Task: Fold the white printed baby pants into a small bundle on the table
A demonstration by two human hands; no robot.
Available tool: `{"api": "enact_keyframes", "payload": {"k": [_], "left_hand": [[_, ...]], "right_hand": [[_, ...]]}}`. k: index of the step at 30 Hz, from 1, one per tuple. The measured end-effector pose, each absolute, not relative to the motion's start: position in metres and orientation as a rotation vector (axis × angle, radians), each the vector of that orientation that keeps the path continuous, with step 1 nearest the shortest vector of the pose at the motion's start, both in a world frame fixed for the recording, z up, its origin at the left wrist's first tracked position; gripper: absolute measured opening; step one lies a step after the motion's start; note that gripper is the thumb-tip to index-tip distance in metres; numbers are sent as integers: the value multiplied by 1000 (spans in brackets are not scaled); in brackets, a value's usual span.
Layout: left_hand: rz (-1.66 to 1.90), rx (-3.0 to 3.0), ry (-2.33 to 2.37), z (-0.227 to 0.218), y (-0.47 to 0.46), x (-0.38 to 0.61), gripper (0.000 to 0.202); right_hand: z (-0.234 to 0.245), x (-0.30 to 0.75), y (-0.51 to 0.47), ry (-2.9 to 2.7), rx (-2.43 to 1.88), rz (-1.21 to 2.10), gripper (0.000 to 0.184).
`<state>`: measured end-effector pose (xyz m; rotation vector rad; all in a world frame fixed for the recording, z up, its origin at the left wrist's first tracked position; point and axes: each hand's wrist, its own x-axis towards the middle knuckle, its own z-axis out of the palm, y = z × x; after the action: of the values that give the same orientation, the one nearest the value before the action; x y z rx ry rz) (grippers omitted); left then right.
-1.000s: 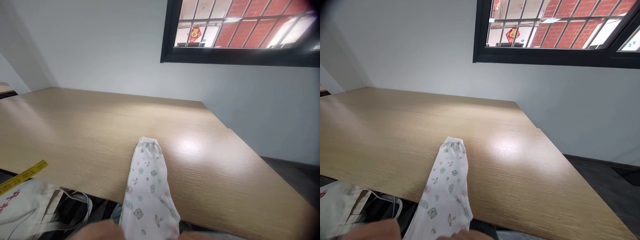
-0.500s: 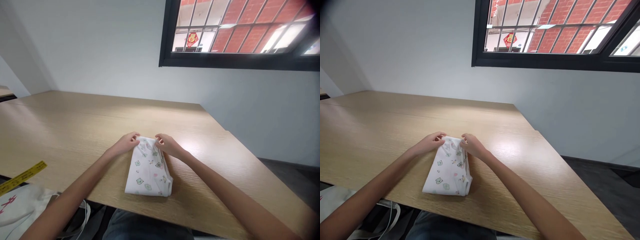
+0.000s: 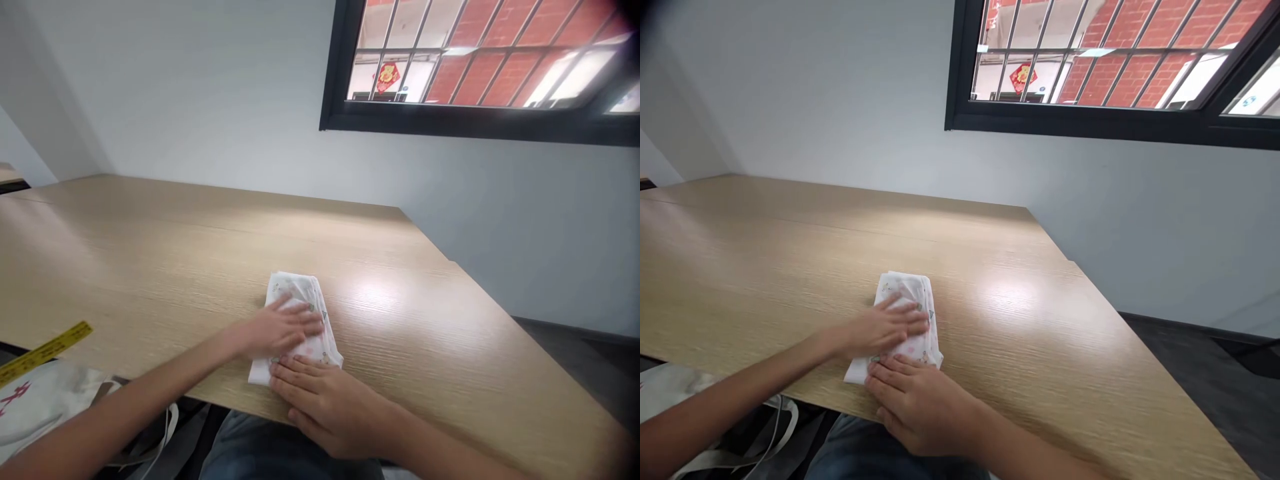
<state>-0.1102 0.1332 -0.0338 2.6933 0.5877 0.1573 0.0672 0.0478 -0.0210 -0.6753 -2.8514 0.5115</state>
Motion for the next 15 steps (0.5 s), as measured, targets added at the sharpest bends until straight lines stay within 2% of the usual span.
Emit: {"api": "enact_keyframes", "payload": {"k": [7,11,15], "left_hand": [[401,2803,1070,-34,226,-96,37],[603,2699,1212,-24,211,-104,40],[761,2561,1318,-23,164,-128,39]], "right_hand": [[-14,65,27,-2857,-681,638,40],[-4,73,22,-2752,-615,617,34],[-8,89,48,-2499,-675,396,30]]}}
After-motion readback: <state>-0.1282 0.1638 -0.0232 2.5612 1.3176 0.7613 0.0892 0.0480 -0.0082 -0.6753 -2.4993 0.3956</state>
